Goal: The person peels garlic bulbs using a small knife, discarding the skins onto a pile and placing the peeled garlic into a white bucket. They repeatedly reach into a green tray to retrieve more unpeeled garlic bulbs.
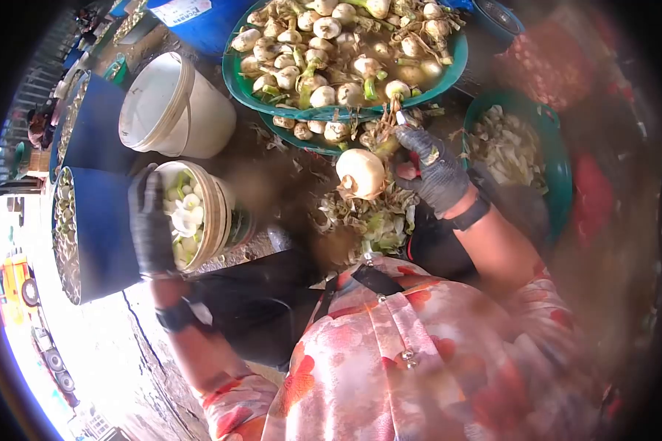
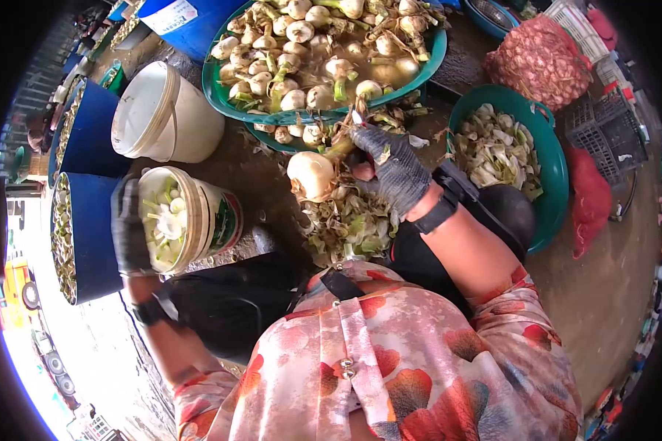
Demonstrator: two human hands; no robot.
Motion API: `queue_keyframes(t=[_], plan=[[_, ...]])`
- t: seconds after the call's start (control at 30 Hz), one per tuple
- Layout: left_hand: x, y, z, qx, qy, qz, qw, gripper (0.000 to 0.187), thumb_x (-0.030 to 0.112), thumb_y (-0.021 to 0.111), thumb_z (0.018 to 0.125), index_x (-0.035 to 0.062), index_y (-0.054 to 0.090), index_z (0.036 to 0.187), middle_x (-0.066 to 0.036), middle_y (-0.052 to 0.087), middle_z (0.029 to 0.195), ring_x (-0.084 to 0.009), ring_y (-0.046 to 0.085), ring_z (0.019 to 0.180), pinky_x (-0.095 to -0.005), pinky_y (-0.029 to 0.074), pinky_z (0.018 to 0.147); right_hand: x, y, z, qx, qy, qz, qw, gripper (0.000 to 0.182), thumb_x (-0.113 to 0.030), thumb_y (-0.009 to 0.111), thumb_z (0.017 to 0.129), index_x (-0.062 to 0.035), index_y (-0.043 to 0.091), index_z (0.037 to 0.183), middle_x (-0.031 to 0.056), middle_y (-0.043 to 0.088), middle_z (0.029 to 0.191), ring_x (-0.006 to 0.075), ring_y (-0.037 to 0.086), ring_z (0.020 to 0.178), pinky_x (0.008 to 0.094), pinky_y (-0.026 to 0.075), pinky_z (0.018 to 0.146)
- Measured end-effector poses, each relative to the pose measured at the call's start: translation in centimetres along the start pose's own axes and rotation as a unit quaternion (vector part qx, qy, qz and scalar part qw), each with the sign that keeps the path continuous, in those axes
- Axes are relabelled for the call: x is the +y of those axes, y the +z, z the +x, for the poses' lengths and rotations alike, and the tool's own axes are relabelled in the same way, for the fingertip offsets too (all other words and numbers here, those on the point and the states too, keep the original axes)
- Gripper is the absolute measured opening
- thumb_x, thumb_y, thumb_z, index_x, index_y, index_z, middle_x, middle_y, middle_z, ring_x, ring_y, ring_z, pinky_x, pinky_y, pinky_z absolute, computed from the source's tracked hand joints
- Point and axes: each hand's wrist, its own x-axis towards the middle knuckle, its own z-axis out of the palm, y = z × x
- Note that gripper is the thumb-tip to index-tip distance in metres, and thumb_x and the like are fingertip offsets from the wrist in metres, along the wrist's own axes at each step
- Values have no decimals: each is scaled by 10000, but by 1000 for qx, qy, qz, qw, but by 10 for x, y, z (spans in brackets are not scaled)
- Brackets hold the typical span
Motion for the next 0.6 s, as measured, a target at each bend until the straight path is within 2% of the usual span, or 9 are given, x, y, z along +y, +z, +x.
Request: queue_keyframes(t=[0.03,0.07,0.1,0.2,0.27,0.3,0.37,0.43,0.6], plan=[[7,21,-26,-69,-63,-161,983,291,221,593,978,40,615,1205,-77,605,1175,-165,566,1062,-285,470,901,-7,15,-1,47,67,110,991,138,-168,596,955,-100,617,1073,3,531,752,83,468,571,223,378,519],[-22,31,-35,-281,89,5,956,436,316,623,959,19,576,1275,-82,611,1192,-177,590,1036,-299,486,892,-11,24,-1,93,132,218,963,132,-207,590,964,-117,621,1056,-19,499,684,74,441,542,205,334,495],[-5,70,-61,-426,-152,-295,842,616,388,649,925,9,483,1381,-108,596,1248,-206,606,1030,-332,498,914,-6,26,2,76,139,207,965,176,-280,573,979,-130,631,1050,-58,447,622,69,403,512,196,293,482],[5,130,-116,-440,-232,-401,769,719,379,678,902,70,363,1469,-133,563,1303,-244,605,1087,-394,507,954,8,16,8,-31,141,177,974,178,-268,546,994,-116,636,1016,-30,545,740,52,454,567,208,398,533],[-8,153,-123,-419,-223,-472,743,638,330,750,850,95,455,1365,-118,592,1209,-267,628,1038,-440,540,888,27,19,12,-28,-115,-298,947,199,-145,574,985,-17,626,1128,45,655,919,128,605,757,274,503,710],[-13,158,-127,-424,-224,-473,739,638,330,750,850,95,455,1365,-118,592,1209,-267,628,1038,-440,540,888,30,19,12,-3,-23,-160,987,216,-149,609,962,-17,621,1131,74,672,958,164,629,819,294,508,750],[-21,165,-130,-334,-178,-455,806,565,262,730,873,93,474,1347,-113,591,1186,-269,607,1077,-452,538,919,37,16,12,24,66,-19,997,241,-154,645,938,-16,617,1134,103,689,998,200,653,881,315,513,791],[-32,170,-133,-299,-164,-449,826,536,238,725,878,89,482,1333,-116,588,1188,-268,603,1084,-455,540,922,51,10,11,125,-136,-321,929,254,-176,679,909,-25,627,1107,150,691,964,265,670,863,355,524,779],[-41,186,-139,-222,-118,-388,887,449,105,674,917,35,473,1311,-128,574,1217,-239,603,1082,-394,566,906,11,43,-34,105,-216,-498,833,175,-196,705,865,-56,672,966,164,677,862,340,658,788,392,532,715]])
